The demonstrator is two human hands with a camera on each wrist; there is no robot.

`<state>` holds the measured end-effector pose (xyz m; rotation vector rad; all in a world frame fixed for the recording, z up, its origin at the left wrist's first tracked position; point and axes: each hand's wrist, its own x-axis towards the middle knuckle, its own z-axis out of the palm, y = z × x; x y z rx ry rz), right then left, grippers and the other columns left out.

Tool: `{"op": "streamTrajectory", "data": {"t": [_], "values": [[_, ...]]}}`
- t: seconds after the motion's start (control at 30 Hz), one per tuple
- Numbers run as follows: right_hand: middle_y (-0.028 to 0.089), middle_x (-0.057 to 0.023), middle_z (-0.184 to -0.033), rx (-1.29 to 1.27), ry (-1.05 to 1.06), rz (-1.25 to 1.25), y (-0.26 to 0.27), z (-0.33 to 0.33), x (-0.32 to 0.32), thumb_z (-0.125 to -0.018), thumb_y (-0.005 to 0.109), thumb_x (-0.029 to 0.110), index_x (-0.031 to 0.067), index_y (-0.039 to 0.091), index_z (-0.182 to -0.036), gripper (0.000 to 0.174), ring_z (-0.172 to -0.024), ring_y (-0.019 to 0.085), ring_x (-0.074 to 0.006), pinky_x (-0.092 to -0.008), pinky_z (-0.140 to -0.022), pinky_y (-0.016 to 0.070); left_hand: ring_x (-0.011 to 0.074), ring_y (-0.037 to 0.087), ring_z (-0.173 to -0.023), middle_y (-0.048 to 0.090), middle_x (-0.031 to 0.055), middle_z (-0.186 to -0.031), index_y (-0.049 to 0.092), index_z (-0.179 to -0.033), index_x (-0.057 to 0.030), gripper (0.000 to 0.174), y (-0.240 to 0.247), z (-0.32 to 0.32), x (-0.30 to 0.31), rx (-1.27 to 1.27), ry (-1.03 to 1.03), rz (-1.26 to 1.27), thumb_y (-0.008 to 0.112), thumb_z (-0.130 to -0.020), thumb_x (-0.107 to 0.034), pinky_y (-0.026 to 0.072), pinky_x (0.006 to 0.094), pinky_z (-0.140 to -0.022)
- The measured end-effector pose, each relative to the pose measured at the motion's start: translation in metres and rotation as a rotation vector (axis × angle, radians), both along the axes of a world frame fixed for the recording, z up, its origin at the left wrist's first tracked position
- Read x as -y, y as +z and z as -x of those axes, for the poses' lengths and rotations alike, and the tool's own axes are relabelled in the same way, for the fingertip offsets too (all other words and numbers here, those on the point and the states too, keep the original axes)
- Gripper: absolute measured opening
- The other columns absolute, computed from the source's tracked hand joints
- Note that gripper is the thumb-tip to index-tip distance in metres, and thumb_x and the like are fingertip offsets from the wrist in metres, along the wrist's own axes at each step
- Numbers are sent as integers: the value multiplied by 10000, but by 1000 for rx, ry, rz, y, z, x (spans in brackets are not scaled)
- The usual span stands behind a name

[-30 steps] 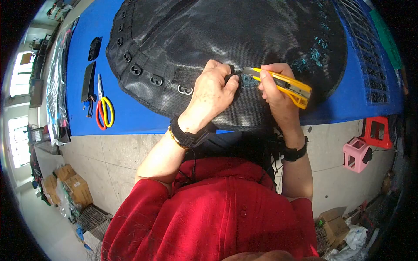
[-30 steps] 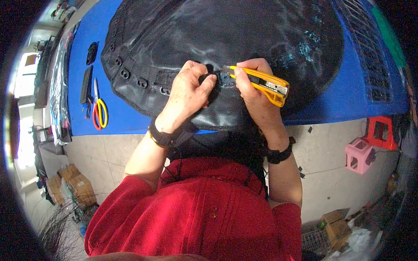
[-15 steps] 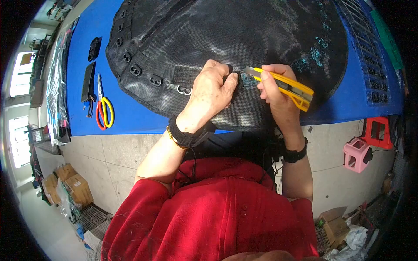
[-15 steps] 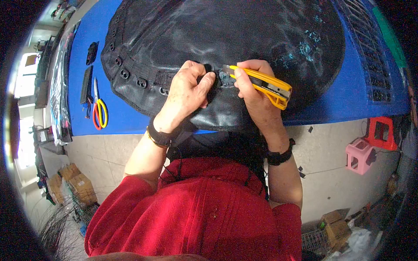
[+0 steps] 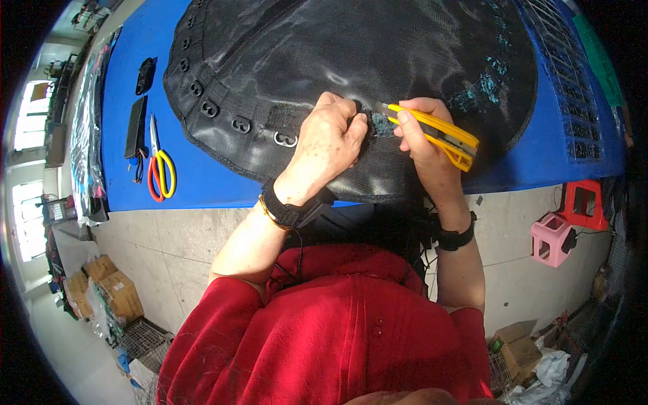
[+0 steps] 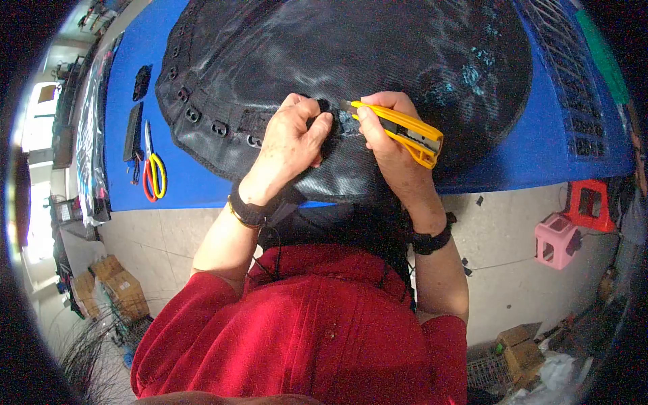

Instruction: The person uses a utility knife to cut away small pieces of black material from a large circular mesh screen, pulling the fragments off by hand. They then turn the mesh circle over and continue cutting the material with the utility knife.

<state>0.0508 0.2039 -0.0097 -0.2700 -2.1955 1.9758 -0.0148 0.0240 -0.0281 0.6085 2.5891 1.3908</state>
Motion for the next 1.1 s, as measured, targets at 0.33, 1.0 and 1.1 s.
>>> {"op": "streamTrajectory", "data": {"t": [0.33,1.0,1.1], "values": [[616,6,-877,-33,-26,-101,-3,-1,-3,-1004,649,134,69,620,-1054,86,-744,609,-66,-238,-676,500,202,640,-478,544,172,-1017,612,-913,63,234,2,-1,0,38,2,-28,634,-1008,-150,532,324,-454],[625,-22,-923,-46,-35,-125,-6,-4,-5,-987,651,104,56,621,-1012,62,-818,617,-105,-266,-745,503,222,657,-493,563,188,-1020,620,-953,94,270,5,-2,0,54,15,15,653,-999,-171,537,350,-491],[621,-23,-920,-41,-43,-135,-6,-4,-5,-984,648,95,52,617,-996,54,-832,618,-111,-270,-753,502,224,659,-508,568,187,-1011,619,-949,99,289,3,-2,1,25,34,21,686,-984,-180,538,359,-513]]}}
